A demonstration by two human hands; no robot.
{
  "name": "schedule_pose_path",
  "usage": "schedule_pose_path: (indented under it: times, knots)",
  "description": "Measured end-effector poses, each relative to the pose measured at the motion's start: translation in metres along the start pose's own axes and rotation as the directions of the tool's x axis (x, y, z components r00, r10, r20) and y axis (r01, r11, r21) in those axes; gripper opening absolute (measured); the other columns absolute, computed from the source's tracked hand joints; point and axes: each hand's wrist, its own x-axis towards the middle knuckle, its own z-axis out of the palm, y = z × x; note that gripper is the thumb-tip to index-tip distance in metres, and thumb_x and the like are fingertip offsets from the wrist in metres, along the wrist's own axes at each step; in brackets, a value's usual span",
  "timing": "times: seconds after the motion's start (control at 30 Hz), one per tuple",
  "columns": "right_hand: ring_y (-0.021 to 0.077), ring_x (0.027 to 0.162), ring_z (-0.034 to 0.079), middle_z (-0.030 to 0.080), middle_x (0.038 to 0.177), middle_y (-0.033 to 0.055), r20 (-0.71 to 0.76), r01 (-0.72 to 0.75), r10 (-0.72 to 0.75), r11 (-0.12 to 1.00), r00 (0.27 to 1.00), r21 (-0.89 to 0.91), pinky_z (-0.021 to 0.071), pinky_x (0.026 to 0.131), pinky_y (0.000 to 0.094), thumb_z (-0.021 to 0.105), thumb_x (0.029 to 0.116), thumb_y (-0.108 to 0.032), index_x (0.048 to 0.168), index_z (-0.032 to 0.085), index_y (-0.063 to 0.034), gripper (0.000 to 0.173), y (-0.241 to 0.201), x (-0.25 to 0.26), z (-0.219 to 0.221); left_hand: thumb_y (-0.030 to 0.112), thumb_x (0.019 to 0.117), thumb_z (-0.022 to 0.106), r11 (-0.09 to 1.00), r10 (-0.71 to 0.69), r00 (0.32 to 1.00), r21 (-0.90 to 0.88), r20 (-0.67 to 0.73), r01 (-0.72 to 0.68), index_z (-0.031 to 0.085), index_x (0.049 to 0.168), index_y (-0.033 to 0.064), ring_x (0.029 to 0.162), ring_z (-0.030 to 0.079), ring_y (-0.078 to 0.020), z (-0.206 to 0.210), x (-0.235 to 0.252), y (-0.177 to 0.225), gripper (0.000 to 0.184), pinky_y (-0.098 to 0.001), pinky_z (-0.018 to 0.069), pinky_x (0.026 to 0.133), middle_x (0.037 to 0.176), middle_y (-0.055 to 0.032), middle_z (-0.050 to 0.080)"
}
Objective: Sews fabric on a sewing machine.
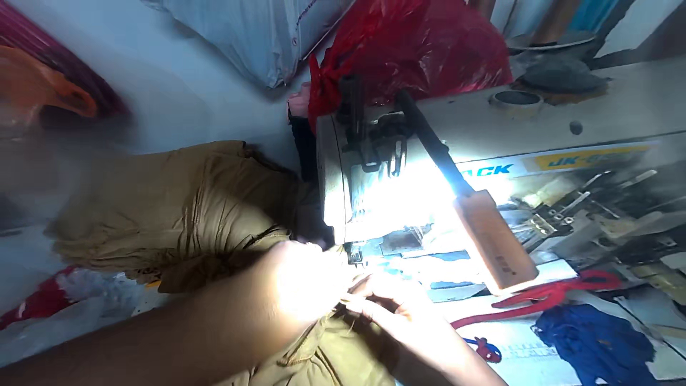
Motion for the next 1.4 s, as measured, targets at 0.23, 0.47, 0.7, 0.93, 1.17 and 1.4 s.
schedule_pose_path:
  times: [0.23,0.47,0.7,0.93,1.17,1.4]
  knots:
    - [0.007,0.108,0.068,0.076,0.104,0.0003,-0.086,0.21,-0.276,0.868,0.957,-0.449,0.0541,0.095,0.0225,0.057,0.102,-0.021,0.1,0.077,-0.011,0.023,0.002,-0.015,0.009,0.007,0.0941,0.057,0.988,0.155,0.906,0.061,-0.395,-0.143,0.07,0.089,0.0091,0.083,0.069,-0.0213,0.041,-0.003,0.011,0.014,-0.0337,0.0545,0.06,0.085,-0.0048,0.068]
    - [0.0149,0.099,0.066,0.075,0.113,-0.0018,-0.053,0.209,-0.357,0.652,0.933,-0.729,0.0532,0.086,0.0273,0.057,0.0983,-0.018,0.105,0.079,-0.0179,0.023,0.004,-0.029,0.013,0.002,0.0926,0.057,0.981,-0.164,0.895,-0.167,-0.415,0.103,0.072,0.121,0.0059,0.118,0.067,-0.0229,0.101,-0.005,0.03,0.032,-0.0361,0.0573,0.095,0.127,-0.0057,0.07]
    - [0.0146,0.099,0.067,0.075,0.111,-0.0008,-0.063,0.179,-0.323,0.666,0.944,-0.724,0.0537,0.085,0.0281,0.057,0.0987,-0.021,0.105,0.079,-0.0166,0.024,0.0,-0.03,0.014,-0.001,0.0918,0.056,0.97,-0.232,0.866,-0.168,-0.443,0.174,0.071,0.122,0.0069,0.119,0.067,-0.0219,0.105,-0.006,0.04,0.035,-0.0331,0.0569,0.095,0.127,-0.0042,0.07]
    - [0.0164,0.103,0.07,0.074,0.12,0.0002,-0.08,0.111,-0.288,0.591,0.954,-0.799,0.0572,0.086,0.0299,0.056,0.096,-0.015,0.114,0.078,-0.0163,0.029,0.001,-0.023,0.021,-0.003,0.0861,0.068,0.943,-0.331,0.849,-0.167,-0.411,0.287,0.071,0.122,0.0023,0.121,0.065,-0.0228,0.102,0.01,0.045,0.037,-0.0325,0.0556,0.097,0.13,-0.0084,0.068]
    - [0.0192,0.093,0.068,0.072,0.126,0.0033,-0.058,0.106,-0.282,0.534,0.958,-0.839,0.0556,0.079,0.0311,0.057,0.0954,-0.014,0.12,0.076,-0.0109,0.032,0.001,-0.024,0.025,-0.005,0.0864,0.067,0.849,-0.527,0.732,-0.218,-0.432,0.482,0.073,0.119,0.0014,0.119,0.067,-0.0267,0.109,0.031,0.064,0.034,-0.0356,0.0584,0.091,0.127,-0.0108,0.07]
    - [0.0236,0.112,0.067,0.069,0.13,0.0141,-0.081,0.145,-0.289,0.679,0.954,-0.72,0.0534,0.096,0.0317,0.057,0.098,-0.014,0.123,0.073,-0.0052,0.031,-0.01,-0.058,0.016,-0.006,0.0875,0.066,0.834,-0.551,0.719,-0.268,-0.424,0.482,0.073,0.121,0.0024,0.119,0.066,-0.0266,0.108,0.032,0.065,0.035,-0.0364,0.0572,0.094,0.128,-0.0101,0.069]
